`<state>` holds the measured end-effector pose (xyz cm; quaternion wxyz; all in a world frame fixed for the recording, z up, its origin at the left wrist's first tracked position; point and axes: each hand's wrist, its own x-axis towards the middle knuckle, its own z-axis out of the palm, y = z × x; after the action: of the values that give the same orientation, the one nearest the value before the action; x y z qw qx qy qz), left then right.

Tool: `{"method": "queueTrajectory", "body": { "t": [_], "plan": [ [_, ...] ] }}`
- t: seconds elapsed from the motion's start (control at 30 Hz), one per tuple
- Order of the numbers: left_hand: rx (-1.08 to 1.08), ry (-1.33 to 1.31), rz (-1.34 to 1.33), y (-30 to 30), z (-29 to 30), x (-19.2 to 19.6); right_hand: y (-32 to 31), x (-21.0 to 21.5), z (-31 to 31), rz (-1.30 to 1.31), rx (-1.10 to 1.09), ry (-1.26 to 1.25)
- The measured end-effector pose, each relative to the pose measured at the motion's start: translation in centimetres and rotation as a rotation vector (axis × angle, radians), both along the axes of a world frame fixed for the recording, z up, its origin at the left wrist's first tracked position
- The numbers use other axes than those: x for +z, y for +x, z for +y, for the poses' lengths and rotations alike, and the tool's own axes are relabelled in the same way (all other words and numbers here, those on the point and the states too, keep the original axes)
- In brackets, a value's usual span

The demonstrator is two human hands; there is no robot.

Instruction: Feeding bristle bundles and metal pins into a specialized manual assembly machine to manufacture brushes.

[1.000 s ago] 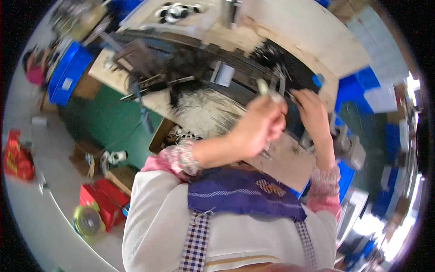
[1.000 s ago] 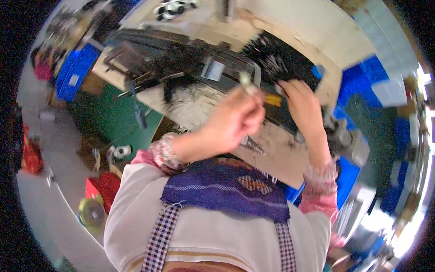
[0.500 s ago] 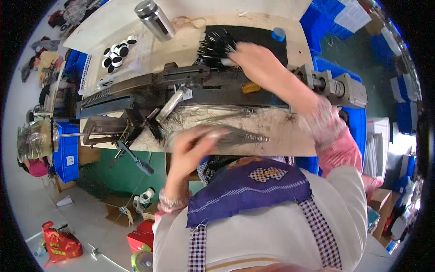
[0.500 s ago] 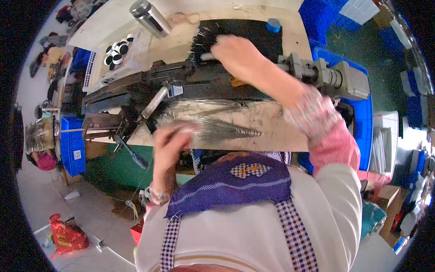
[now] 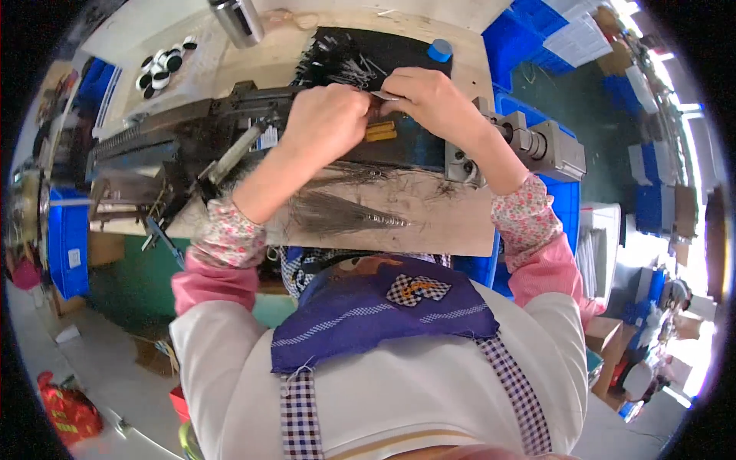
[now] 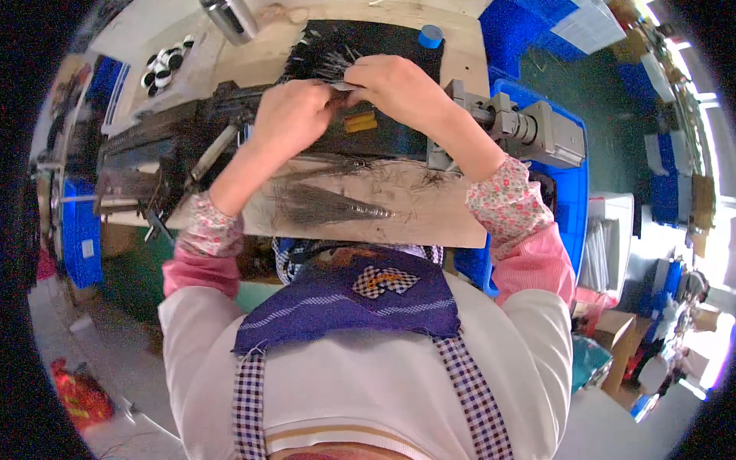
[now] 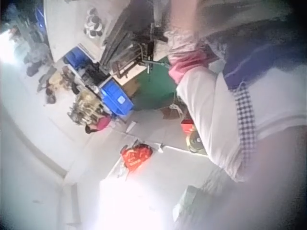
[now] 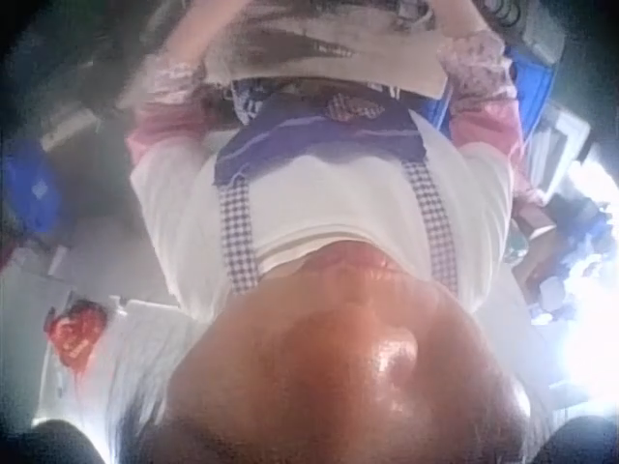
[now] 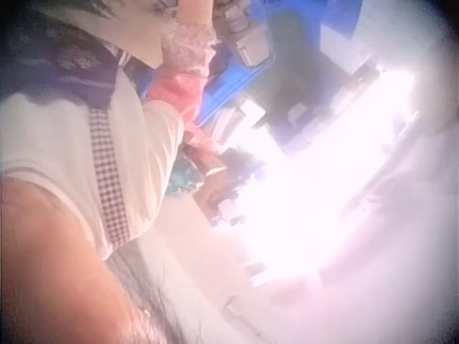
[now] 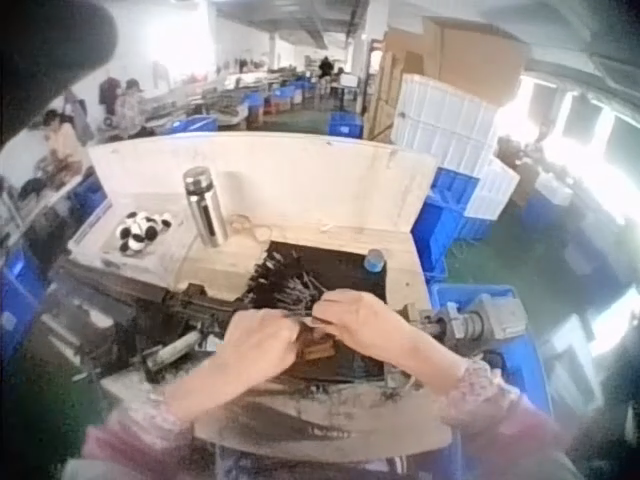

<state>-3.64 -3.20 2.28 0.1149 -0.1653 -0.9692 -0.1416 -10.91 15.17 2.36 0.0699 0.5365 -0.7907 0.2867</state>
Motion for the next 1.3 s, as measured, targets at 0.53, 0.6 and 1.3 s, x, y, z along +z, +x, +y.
{"method": "queueTrajectory", "body": {
  "t": [0.53, 0.6, 1.3],
  "plan": [
    [0.117, 2.46, -0.792, 9.5, -2.2, -6.6, -0.4, -2.1, -6.4, -0.076, 0.019, -0.188],
    [-0.106, 2.705, -0.866, 8.2, -4.9, -4.4, -0.1, -1.7, -6.1, -0.046, 0.002, -0.143],
    [0.93, 1.681, -0.154, 14.8, -15.1, -8.6, 4.9, -7.3, -1.6, 0.089, -0.471, 0.323]
  ]
}}
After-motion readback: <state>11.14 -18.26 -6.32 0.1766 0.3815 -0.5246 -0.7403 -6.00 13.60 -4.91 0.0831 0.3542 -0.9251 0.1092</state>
